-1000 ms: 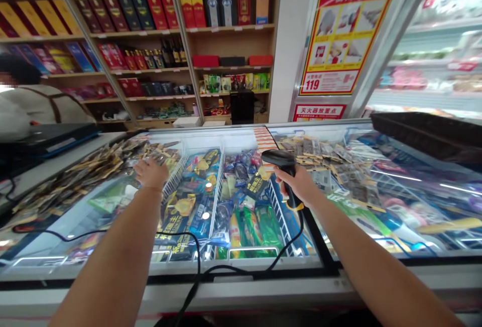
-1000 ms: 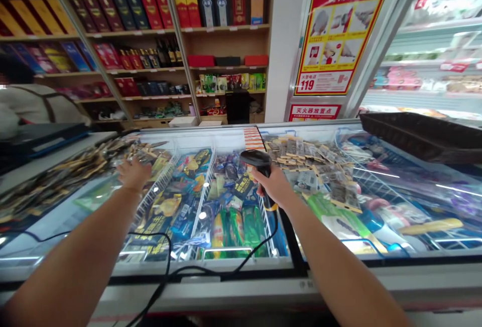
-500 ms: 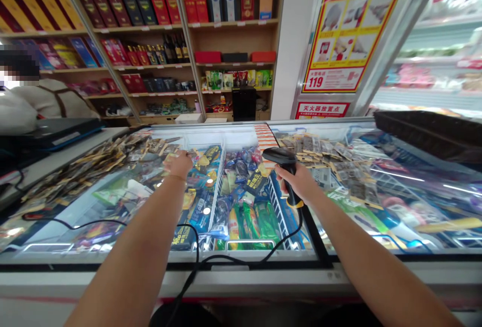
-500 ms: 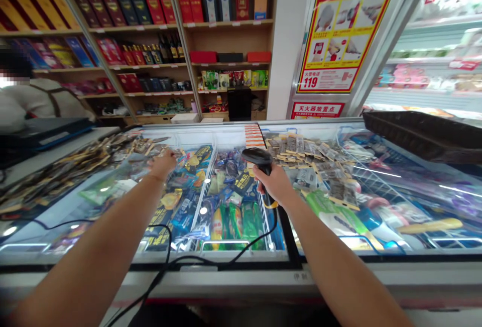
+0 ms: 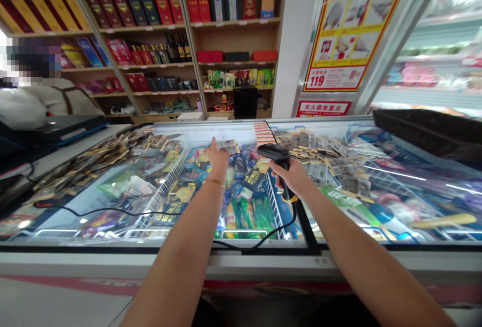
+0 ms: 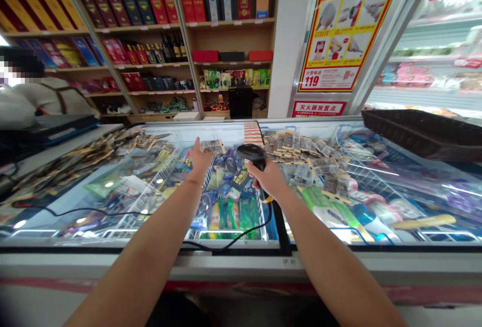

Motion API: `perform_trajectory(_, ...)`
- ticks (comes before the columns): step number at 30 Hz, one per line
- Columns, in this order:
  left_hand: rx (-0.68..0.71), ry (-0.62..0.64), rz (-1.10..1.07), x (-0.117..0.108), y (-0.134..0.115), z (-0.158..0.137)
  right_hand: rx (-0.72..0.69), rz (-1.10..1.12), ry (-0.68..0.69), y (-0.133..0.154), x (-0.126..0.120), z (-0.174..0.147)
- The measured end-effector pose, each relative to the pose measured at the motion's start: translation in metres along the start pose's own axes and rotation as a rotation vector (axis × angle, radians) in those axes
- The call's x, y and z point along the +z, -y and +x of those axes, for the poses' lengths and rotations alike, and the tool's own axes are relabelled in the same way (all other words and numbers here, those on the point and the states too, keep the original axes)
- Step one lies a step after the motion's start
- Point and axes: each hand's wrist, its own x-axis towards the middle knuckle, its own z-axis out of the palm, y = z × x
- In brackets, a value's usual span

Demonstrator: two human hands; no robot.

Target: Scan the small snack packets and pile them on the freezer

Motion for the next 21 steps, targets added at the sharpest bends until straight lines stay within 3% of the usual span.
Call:
perform_trajectory(2,-0.054,-0.048,-0.082,0.004,-0.003,-0.007,-0.001,-0.001,0.009,0.001,0.000,0.000)
perform_trajectory(5,-0.096,0.029,-0.233,0.008,-0.005,-0.009,-0.003,-0.010,0.024,0.000,0.001,0.000)
perform_trajectory(9,0.015,0.106,-0.358,0.016,-0.005,-0.005,0.003,-0.022,0.012,0.001,0.001,-0.001)
perform_trajectory(13,0.086,0.199,-0.283,0.023,-0.002,-0.007,0.043,-0.016,0.012,0.006,0.002,-0.003)
perform_trajectory(16,0.069,0.243,-0.236,0.023,0.001,-0.008,0.051,-0.008,0.009,0.009,0.002,-0.004)
perform_trajectory(21,-0.028,0.287,-0.479,0.020,0.000,-0.009,0.035,-0.090,0.016,0.007,0.001,-0.003)
